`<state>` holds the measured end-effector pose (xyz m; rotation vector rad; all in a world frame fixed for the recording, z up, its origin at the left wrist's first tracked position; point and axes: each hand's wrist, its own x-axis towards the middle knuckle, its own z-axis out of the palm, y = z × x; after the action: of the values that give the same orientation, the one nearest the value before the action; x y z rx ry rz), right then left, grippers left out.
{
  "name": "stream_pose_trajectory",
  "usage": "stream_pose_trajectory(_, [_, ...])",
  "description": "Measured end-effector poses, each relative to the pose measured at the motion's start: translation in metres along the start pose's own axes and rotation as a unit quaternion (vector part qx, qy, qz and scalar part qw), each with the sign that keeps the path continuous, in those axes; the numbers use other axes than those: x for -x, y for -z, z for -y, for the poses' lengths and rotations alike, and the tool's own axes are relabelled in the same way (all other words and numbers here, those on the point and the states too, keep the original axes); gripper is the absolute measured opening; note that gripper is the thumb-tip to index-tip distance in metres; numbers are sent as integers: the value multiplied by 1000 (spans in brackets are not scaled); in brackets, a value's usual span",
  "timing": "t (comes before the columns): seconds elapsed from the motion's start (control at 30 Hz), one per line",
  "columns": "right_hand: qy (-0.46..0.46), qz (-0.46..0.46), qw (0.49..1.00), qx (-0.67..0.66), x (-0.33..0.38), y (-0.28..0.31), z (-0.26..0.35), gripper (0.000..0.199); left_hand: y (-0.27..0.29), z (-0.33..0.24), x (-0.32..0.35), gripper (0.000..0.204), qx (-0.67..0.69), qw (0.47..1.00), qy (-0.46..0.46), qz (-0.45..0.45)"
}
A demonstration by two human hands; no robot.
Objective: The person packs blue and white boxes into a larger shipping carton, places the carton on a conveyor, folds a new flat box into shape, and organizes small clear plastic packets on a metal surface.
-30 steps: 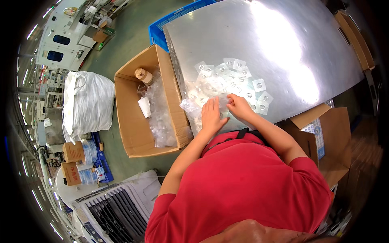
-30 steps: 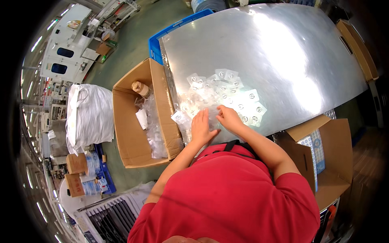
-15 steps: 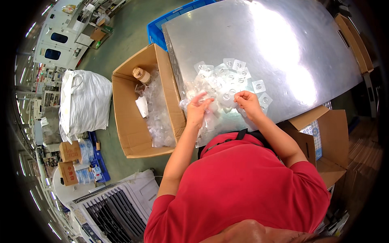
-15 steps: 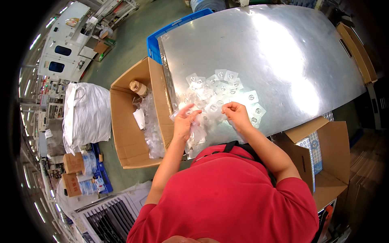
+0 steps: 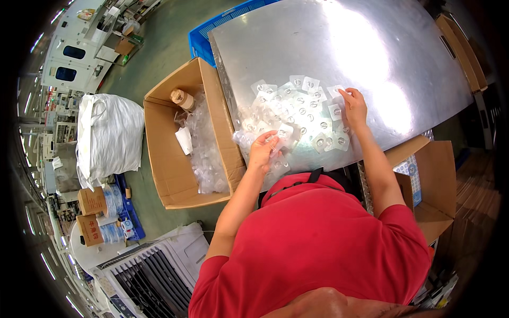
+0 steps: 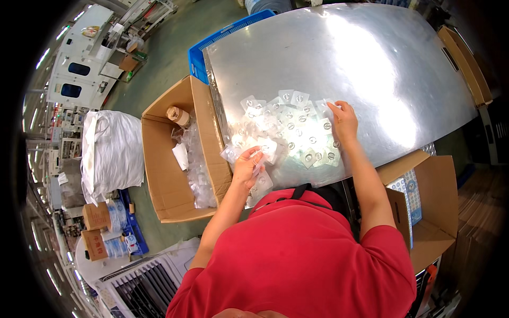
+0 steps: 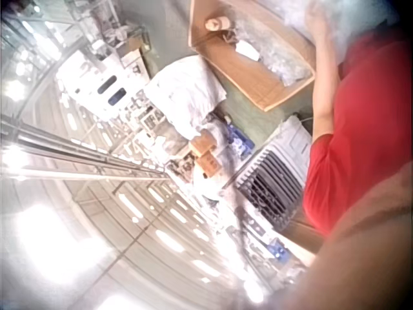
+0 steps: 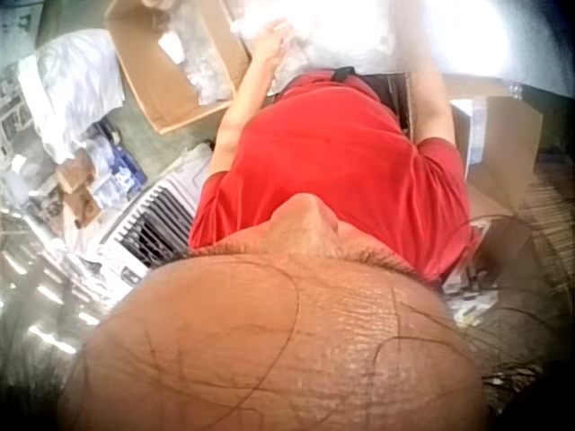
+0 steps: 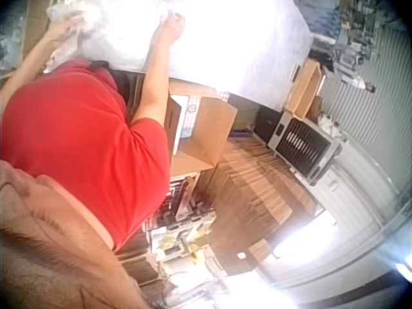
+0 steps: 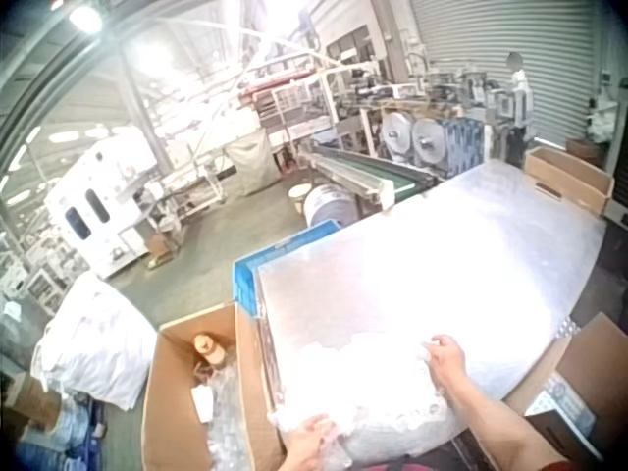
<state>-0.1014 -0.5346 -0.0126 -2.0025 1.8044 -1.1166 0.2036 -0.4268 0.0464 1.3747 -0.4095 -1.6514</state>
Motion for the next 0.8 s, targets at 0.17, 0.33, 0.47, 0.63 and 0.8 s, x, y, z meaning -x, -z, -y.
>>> stream_pose_trajectory(0.17, [82,11,987,137,7,2,22,28,1,8,1,28,-15,999,10,37])
stream_pose_trajectory(0.33, [-270,343,788,-433,52,-8,110,27,-2,10,5,28,-32,993,24,108])
stream_pose_trajectory(0.47, [-145,188,909,-342,72,-6,110,15,-2,14,10,28,-47,996,8,74])
stream_pose_trajectory(0.63, [317,242,910,-117,92,6,76,13,8,15,12,21,-54,997,50,-30])
stream_pose_trajectory(0.8, [183,220,941,-178,105,-1,83,15,7,20,9,22,-81,996,39,19])
